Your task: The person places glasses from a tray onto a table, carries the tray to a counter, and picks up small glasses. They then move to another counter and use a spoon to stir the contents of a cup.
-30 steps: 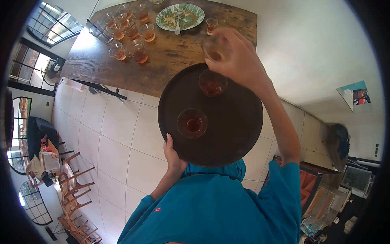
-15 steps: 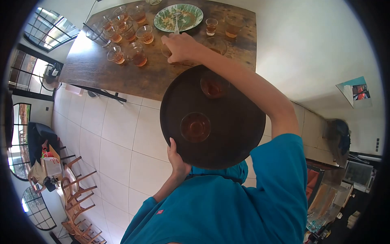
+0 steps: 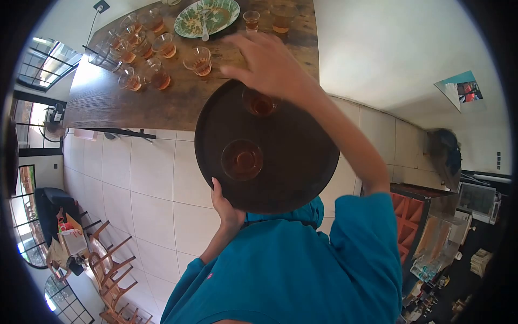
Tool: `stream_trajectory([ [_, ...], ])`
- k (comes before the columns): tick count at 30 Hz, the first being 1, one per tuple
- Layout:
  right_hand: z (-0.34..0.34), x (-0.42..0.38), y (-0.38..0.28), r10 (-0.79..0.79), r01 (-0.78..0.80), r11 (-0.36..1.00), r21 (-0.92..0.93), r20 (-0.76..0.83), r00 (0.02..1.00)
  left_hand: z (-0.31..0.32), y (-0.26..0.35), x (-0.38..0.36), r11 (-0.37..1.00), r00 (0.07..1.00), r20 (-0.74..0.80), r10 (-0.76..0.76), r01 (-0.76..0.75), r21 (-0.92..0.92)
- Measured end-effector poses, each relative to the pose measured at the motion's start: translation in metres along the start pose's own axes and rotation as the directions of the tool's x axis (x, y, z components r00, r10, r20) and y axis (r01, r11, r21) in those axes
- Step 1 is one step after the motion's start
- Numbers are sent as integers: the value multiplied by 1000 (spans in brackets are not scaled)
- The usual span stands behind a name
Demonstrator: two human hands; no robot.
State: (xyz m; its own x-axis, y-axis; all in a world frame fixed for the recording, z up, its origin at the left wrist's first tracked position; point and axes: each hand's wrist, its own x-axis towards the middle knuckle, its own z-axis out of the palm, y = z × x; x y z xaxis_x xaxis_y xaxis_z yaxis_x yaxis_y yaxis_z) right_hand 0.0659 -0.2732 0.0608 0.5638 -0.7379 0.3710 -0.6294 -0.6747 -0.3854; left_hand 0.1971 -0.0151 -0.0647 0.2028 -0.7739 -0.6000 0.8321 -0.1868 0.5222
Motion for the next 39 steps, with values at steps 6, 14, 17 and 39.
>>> stream_trajectory([
  [6,2,-86,-19,262,-266,958,108,46,964,5,2,2,999,999,-27,28,-28,28],
  [14,27,-90,-17,331,-300,907,295,-63,941,-4,2,5,999,1000,27,-2,1,32],
  [17,20,-93,-6,361,-286,878,384,-137,922,-5,5,5,999,997,73,-36,36,6],
  [39,16,-4,133,457,-439,887,143,-133,880,-1,2,6,999,999,-29,27,-27,25],
])
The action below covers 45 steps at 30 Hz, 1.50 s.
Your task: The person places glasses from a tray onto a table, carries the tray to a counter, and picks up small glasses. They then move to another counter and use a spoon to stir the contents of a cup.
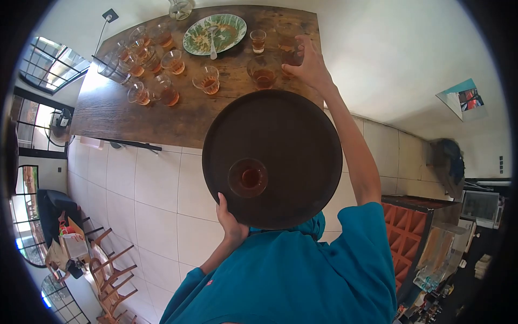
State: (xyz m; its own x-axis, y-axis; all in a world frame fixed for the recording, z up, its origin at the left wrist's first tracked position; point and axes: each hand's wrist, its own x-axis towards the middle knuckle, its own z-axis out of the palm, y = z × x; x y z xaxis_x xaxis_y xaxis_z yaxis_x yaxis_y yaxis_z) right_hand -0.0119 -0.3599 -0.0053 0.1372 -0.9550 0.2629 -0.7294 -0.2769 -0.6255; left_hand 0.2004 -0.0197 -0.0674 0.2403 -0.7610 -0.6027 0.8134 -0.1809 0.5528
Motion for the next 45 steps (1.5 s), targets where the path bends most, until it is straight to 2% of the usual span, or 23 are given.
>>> stream_trajectory([
  [3,-2,-13,2,-58,58,998,-3,-4,998,0,0,1,1000,1000,-2,-18,18,-7],
  [5,-13,-34,-16,-220,195,972,-133,-212,952,-3,1,-1,1000,1000,-15,-23,22,-6],
  [7,-25,-85,-66,-143,159,980,116,-129,981,-1,1,1,1000,999,42,21,-21,-2],
  [9,-32,-139,-115,-263,247,964,94,232,937,-1,1,1,1000,999,50,15,-15,-10],
  [11,-18,-180,-134,-336,292,941,171,385,859,-2,3,2,1000,998,65,5,-4,-8],
  [12,-13,-193,-140,-334,289,942,171,385,860,-2,4,3,1000,997,78,9,-8,-12],
  [14,-5,-210,-148,-235,230,970,75,512,826,-3,5,4,1000,995,96,14,-13,-15],
  [17,10,-220,-145,-188,143,981,129,482,856,-4,8,2,1000,994,107,17,-15,-11],
  [20,6,-216,-149,-224,139,969,205,487,844,-12,12,-2,1000,995,103,19,-20,2],
  [24,-15,-201,-160,-198,122,975,188,469,861,-44,23,-8,997,996,69,55,-59,55],
  [26,-26,-189,-164,-267,208,957,200,336,903,-65,37,-17,989,997,-1,82,-81,124],
  [28,-32,-174,-168,-247,188,959,211,298,922,-95,54,-24,977,989,31,145,-148,152],
  [30,-32,-157,-167,-218,194,974,119,244,945,-117,75,-38,969,978,82,194,-204,138],
  [33,-6,-129,-152,-162,140,982,124,198,967,-157,98,-56,951,953,56,297,-301,77],
  [35,20,-113,-137,-190,172,979,106,183,965,-173,109,-70,941,941,62,332,-335,41],
  [37,42,-103,-125,-215,205,976,76,158,964,-182,113,-81,911,913,75,402,-391,-128],
  [39,60,-97,-122,-176,167,984,65,173,969,-195,112,-87,890,895,65,441,-427,-162],
  [41,69,-95,-124,-152,140,987,77,182,971,-193,111,-88,843,854,52,518,-500,-196],
  [45,78,-88,-125,-141,124,987,100,187,972,-188,108,-86,818,838,-23,545,-537,-206],
])
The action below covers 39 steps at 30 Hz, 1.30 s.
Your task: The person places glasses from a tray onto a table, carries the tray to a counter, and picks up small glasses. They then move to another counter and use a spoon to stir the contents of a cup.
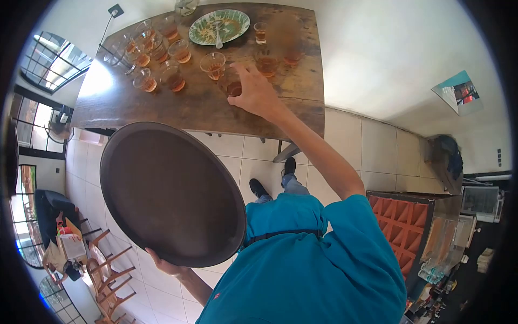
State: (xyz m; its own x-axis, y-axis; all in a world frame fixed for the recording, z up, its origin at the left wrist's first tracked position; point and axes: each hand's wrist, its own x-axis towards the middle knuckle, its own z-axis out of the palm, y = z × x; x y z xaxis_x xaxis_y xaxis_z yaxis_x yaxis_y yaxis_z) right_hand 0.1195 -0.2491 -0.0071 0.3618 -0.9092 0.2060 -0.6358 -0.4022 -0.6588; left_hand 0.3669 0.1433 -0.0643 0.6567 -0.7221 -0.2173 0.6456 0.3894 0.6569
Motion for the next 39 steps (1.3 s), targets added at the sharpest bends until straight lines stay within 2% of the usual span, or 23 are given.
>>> stream_trajectory([
  [2,1,2,-1,7,-7,1000,-18,-15,1000,3,-3,1,999,998,-54,33,-33,0],
  [6,2,-5,2,16,-14,1000,18,-82,996,20,-11,9,1000,1000,-14,25,-26,-11],
  [9,-10,-39,-7,-12,23,997,75,-141,990,36,-21,12,993,999,18,47,-49,104],
  [10,-14,-52,-7,-66,77,996,46,-202,977,42,-25,12,982,997,43,70,-77,171],
  [12,-36,-88,-9,-18,67,948,312,-158,987,60,-34,10,968,992,90,91,-109,227],
  [14,-53,-126,7,105,-82,728,681,8,994,82,-43,6,977,989,142,38,-67,203],
  [15,-71,-146,13,183,-141,503,853,55,982,96,-51,6,977,986,165,35,-68,201],
  [16,-89,-166,14,232,-177,225,958,124,965,110,-57,6,989,995,96,-38,24,144],
  [17,-106,-184,11,256,-96,-1,995,93,962,124,-62,5,991,993,35,-113,110,81],
  [18,-124,-199,15,286,7,-210,978,54,957,142,-72,3,991,991,73,-114,108,78],
  [20,-156,-231,38,279,132,-119,984,-94,956,181,-101,-8,969,904,351,-245,213,128],
  [22,-194,-266,63,252,242,60,968,-250,935,222,-142,-21,927,809,455,-373,348,141],
  [23,-211,-284,75,281,299,103,949,-317,906,241,-165,-31,886,740,499,-451,437,153],
  [25,-240,-318,101,499,187,430,883,-405,766,279,-216,-57,827,618,575,-537,522,211],
  [26,-258,-337,117,509,212,457,864,-449,734,295,-242,-72,786,546,601,-583,567,247],
  [28,-283,-378,144,605,169,569,805,-549,577,311,-297,-93,736,483,588,-649,593,327],
  [29,-296,-396,155,614,180,580,794,-572,543,319,-324,-104,703,456,559,-692,603,378],
  [31,-319,-428,174,687,204,582,787,-610,395,351,-365,-139,664,391,574,-720,627,407],
  [33,-337,-455,195,714,203,591,781,-624,319,373,-402,-168,709,446,551,-705,449,544],
  [34,-344,-465,207,734,204,588,783,-622,272,381,-421,-174,692,428,545,-721,478,541],
  [35,-351,-472,220,740,208,583,785,-619,264,390,-436,-183,688,424,543,-725,472,551],
  [37,-366,-482,249,769,268,541,797,-598,227,415,-468,-202,687,477,506,-719,376,622],
  [39,-379,-488,286,775,259,546,797,-598,205,440,-502,-215,683,455,520,-723,355,639],
])
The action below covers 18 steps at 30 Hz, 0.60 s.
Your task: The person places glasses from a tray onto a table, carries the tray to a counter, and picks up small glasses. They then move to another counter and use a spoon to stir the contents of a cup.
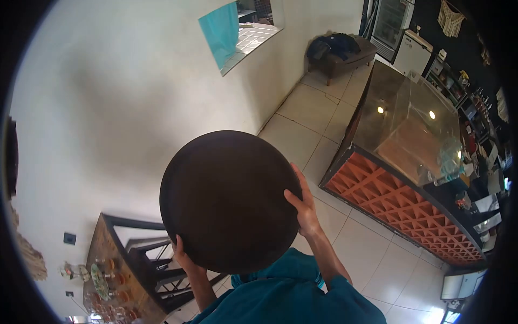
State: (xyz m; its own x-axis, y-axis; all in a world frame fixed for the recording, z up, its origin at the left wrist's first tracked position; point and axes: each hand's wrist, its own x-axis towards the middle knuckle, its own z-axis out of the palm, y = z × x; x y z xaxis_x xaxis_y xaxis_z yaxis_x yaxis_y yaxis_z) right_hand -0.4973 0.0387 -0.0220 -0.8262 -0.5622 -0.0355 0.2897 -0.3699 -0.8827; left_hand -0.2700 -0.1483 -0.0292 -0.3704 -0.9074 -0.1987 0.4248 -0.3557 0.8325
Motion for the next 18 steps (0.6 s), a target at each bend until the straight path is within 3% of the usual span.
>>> stream_trajectory([
  [4,-29,97,-4,8,-8,1000,-2,-5,1000,73,-32,73,1000,994,103,-25,25,1],
  [7,-63,185,-18,39,-38,999,21,-40,998,126,-81,149,999,997,79,-27,23,44],
  [8,-76,219,-24,12,-12,1000,14,-40,999,150,-100,179,999,989,147,1,-8,43],
  [10,-105,270,-42,-93,73,988,-133,-150,984,223,-121,223,993,962,248,-113,113,14],
  [11,-117,290,-63,-188,136,951,-277,-171,967,259,-134,243,986,944,287,-162,168,7],
  [15,-175,345,-115,-190,145,978,-152,-343,920,379,-182,302,951,848,433,-305,294,94],
  [18,-228,380,-131,-270,173,956,-236,-484,833,472,-221,338,916,735,548,-399,346,203],
])
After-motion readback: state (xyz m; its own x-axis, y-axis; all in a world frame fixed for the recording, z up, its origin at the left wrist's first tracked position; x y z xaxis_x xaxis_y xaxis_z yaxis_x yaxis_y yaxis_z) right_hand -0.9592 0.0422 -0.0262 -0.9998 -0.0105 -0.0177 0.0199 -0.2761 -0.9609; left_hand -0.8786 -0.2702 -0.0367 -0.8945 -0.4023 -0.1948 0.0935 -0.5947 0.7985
